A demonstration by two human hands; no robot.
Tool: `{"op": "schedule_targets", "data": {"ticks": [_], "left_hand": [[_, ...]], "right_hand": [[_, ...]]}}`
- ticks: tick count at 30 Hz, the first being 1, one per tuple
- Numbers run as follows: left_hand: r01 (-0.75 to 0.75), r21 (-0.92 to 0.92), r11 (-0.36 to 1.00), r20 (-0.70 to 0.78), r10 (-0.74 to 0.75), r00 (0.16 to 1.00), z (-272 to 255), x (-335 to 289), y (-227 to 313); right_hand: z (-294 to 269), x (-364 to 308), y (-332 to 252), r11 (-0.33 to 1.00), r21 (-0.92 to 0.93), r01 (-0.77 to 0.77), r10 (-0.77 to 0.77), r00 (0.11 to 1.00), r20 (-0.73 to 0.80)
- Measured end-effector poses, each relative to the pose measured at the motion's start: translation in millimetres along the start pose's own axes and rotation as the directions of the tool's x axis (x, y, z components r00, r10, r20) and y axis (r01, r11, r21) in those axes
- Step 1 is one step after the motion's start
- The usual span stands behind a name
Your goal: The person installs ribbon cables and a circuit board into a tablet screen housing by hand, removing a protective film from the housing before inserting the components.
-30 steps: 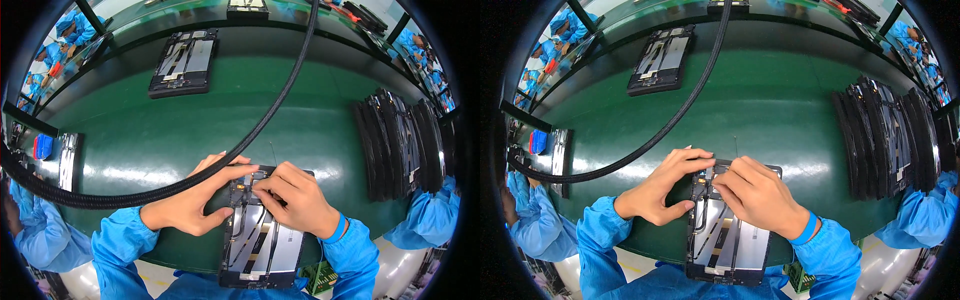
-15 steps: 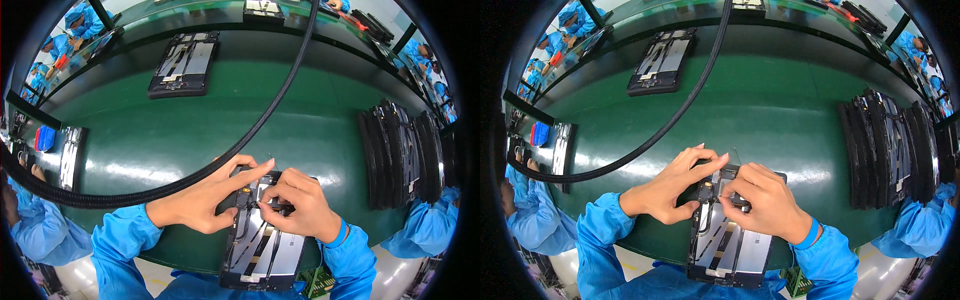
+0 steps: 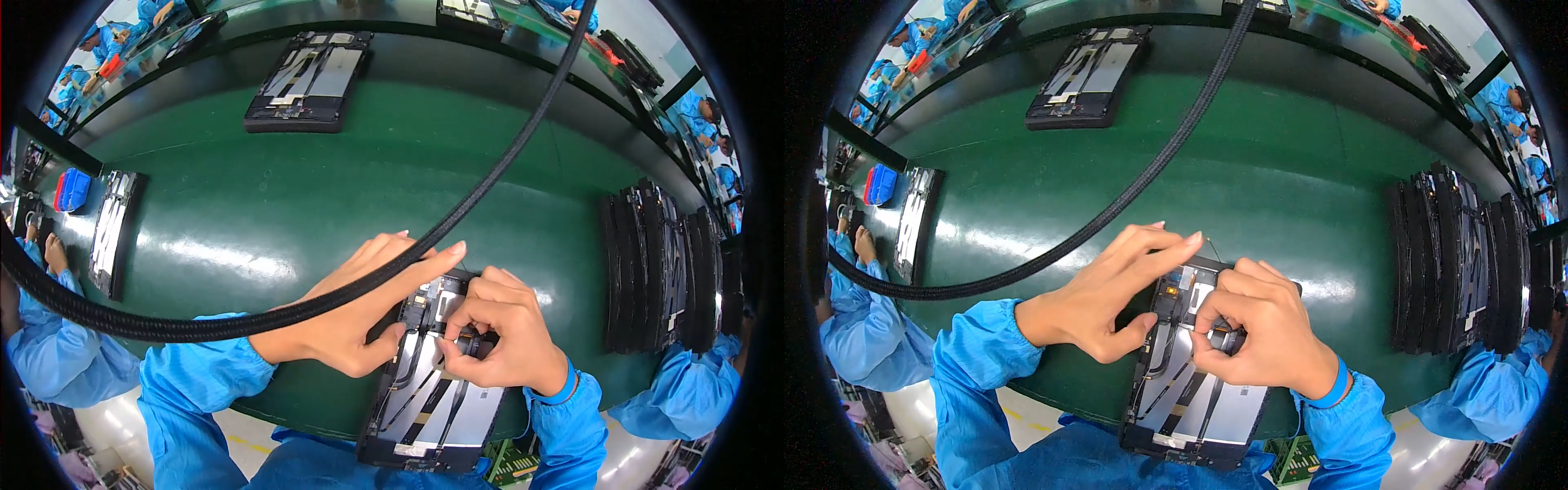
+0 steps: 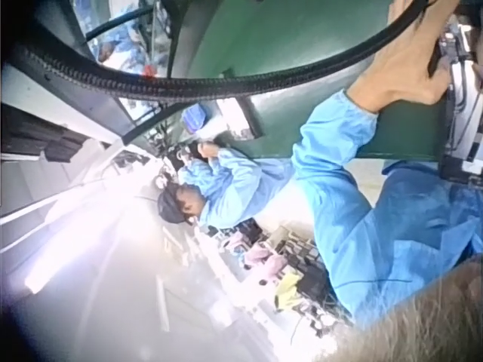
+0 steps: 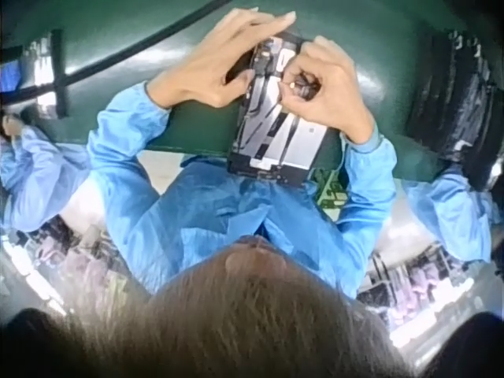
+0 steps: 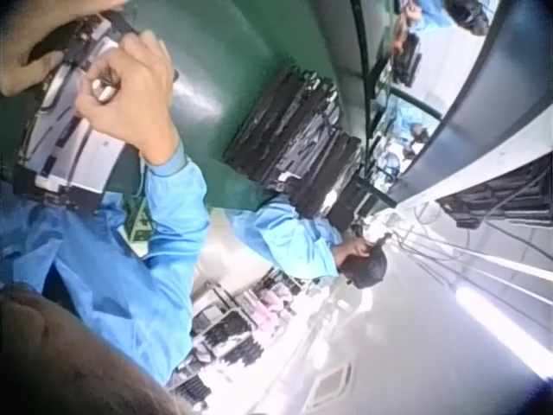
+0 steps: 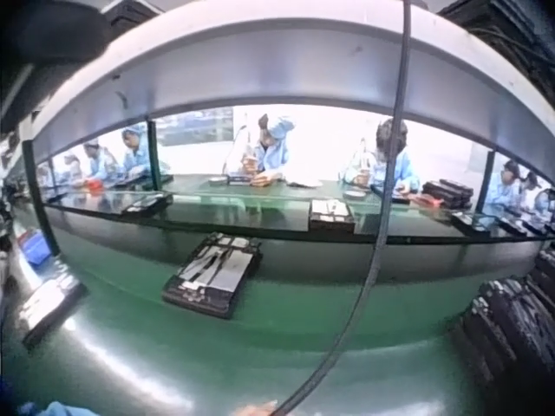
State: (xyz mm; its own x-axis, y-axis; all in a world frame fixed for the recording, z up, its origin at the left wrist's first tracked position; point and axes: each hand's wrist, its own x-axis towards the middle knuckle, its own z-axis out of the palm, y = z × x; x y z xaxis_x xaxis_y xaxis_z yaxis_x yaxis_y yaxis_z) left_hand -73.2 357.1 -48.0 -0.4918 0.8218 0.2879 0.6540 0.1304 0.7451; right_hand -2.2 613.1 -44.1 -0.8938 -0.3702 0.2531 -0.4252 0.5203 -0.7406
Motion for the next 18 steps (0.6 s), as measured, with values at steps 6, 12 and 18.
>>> {"op": "schedule_targets", "data": {"ticks": [6,12,18], "left_hand": [[-0.374,0.341,0.863,-0.139,0.439,0.888,14,-6,-11],[-0.6,0.479,0.641,0.178,0.598,0.782,16,-9,-1],[-0.582,0.445,0.681,0.274,0.515,0.812,14,-12,29]], "right_hand": [[-10,-4,13,1.0,0.021,0.02,-0.02,0.999,0.031],[-8,-14,25,0.994,0.005,0.11,-0.11,0.994,-0.022],[24,-12,30,0.971,0.16,0.18,-0.16,0.978,-0.133]]}}
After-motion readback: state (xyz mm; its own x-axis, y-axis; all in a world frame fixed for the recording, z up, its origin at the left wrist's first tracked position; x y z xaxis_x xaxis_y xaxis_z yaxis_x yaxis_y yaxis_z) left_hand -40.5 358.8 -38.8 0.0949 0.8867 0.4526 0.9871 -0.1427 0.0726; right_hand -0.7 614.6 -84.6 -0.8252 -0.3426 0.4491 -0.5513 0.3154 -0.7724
